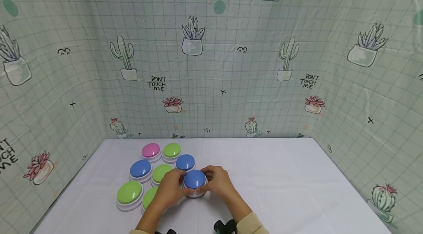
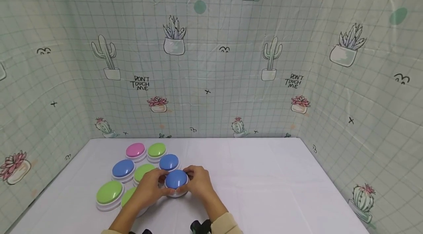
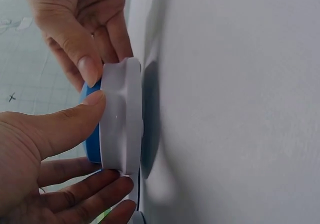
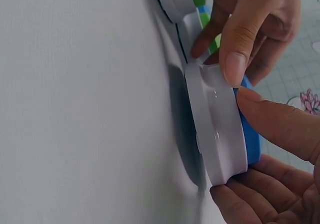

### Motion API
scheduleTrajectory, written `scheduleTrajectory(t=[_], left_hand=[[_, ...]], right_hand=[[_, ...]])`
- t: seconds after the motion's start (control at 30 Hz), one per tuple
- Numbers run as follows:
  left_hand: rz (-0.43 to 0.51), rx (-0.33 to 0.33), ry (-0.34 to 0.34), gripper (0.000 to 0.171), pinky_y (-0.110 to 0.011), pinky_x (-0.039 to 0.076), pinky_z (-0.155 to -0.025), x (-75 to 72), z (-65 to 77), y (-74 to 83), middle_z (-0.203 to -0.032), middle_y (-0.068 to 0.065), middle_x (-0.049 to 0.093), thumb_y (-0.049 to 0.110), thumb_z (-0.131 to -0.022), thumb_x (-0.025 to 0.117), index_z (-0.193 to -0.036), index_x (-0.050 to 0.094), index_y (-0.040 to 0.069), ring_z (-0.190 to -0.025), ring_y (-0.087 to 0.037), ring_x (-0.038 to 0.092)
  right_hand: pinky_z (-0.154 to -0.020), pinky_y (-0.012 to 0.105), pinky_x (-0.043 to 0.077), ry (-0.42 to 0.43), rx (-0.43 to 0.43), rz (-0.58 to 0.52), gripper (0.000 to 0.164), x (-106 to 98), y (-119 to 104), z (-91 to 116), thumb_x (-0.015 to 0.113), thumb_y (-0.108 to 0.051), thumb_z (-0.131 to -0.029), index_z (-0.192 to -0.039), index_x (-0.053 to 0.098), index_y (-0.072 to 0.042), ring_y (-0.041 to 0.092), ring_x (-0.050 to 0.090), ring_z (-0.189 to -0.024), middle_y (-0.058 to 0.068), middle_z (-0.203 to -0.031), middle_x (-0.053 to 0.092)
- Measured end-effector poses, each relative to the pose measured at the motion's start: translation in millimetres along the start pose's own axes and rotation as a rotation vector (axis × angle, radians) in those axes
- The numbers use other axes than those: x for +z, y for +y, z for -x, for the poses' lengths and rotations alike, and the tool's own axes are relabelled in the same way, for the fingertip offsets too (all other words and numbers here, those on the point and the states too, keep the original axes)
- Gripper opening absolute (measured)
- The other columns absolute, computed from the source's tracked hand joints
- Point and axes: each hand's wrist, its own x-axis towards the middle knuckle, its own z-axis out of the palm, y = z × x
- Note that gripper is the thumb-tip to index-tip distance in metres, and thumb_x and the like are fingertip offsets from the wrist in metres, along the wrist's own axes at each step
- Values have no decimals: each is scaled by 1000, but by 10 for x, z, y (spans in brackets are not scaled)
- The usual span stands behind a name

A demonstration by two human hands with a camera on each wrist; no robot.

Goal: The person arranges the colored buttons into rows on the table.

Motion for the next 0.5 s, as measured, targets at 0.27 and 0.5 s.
scheduleTrajectory(t=[0.27, 0.5], left_hand=[[29, 17, 33, 61, -53, 58, -91, 107, -43, 28, -111, -15, 65, 15, -76, 94, -125, 67, -9, -101, -30, 64], [87, 65, 55, 63, -56, 57, -96, 208, -90, 57, -115, -22, 65, 8, -76, 92, -128, 64, -13, -106, -37, 66]], right_hand=[[-104, 52, 56, 20, 7, 11, 59, -103, 15, -20, 94, 9, -66, -120, 70, 9, 41, 69, -119, 24, -121, 74], [-105, 52, 55, 47, 6, 25, 60, -178, 35, -24, 95, 7, -67, -121, 70, 8, 40, 69, -120, 23, -123, 73]])
